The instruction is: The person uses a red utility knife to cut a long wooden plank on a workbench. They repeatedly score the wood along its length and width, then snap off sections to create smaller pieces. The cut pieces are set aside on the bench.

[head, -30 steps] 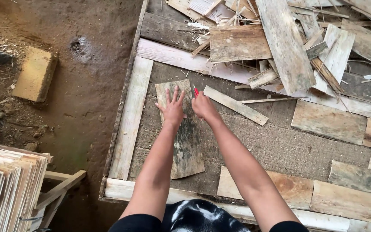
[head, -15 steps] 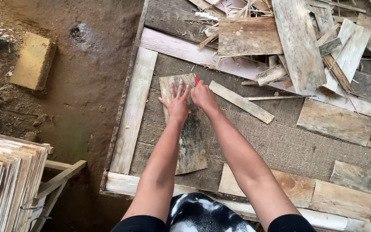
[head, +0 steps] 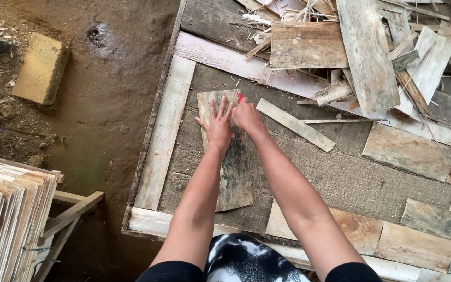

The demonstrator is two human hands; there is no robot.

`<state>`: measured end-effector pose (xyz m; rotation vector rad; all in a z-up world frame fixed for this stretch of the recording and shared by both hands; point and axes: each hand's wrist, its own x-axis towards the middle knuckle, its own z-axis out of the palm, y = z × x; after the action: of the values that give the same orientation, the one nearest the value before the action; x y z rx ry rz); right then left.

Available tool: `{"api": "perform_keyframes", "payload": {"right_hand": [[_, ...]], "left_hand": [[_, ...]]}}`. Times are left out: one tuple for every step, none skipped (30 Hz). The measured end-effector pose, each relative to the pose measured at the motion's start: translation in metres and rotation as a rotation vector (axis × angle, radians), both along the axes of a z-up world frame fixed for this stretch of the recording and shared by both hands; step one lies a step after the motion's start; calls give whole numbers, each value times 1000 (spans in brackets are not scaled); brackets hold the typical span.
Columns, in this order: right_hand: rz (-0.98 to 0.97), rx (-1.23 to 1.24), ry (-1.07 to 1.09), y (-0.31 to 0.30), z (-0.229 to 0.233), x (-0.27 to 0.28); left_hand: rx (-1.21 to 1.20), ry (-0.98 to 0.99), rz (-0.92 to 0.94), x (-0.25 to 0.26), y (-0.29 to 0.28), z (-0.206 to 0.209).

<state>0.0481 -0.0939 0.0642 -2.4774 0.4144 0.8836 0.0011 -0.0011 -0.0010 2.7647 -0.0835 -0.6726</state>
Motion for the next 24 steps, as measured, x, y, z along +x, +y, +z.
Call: {"api": "perform_keyframes", "payload": {"right_hand": [[1,0,1,0,-2,2],[4,-8,10,1,-3,3],[7,-15,18,1,-4,5],[6,-16,19,2,-3,3],[11,-11,-2,4,-1,2],[17,-7,-22,7,1,1],[17,-7,-21,15,27,-5],[4,19,-24,24,54,-11],[-6,46,-30,34,80,-16],[-1,47,-31,37,81,-16],[5,42,-28,39,80,-18],[12,37,-25,41,80,-20],[13,39,-24,41,76,-20],[11,30,-28,41,71,-19],[9,19,-32,40,68,-19],[10,19,-32,40,68,-19],[8,23,-26,39,68,-18],[6,26,-19,38,68,-18],[8,26,-19,38,64,-16],[0,21,-13,37,60,-15],[-6,17,-5,37,56,-15],[-4,17,-2,34,43,-15],[-10,17,3,31,31,-13],[-16,17,9,28,19,-12]], "left_hand": [[0,1,1,1,0,-5],[-4,-3,14,1,1,-10],[-8,-7,26,2,1,-14],[-9,-6,25,1,0,-14],[-13,-11,28,1,0,-14],[-18,-15,32,1,1,-13],[-18,-14,33,-1,0,-12],[-24,-14,34,-2,0,-10],[-29,-17,40,-2,1,-9],[-28,-18,44,1,1,-13],[-47,-15,46,0,1,-19],[-66,-12,48,0,1,-24],[-65,-11,49,-1,1,-26],[-76,-14,52,-1,1,-28],[-89,-17,56,-1,1,-29],[-89,-17,56,-2,1,-28],[-101,-23,61,-3,1,-26],[-114,-29,66,-3,1,-25],[-114,-30,68,-2,0,-25],[-108,-34,63,-1,0,-26],[-101,-36,59,-2,0,-26],[-101,-33,62,-4,0,-23],[-99,-39,64,-4,1,-19],[-97,-44,67,-5,1,-15]]}}
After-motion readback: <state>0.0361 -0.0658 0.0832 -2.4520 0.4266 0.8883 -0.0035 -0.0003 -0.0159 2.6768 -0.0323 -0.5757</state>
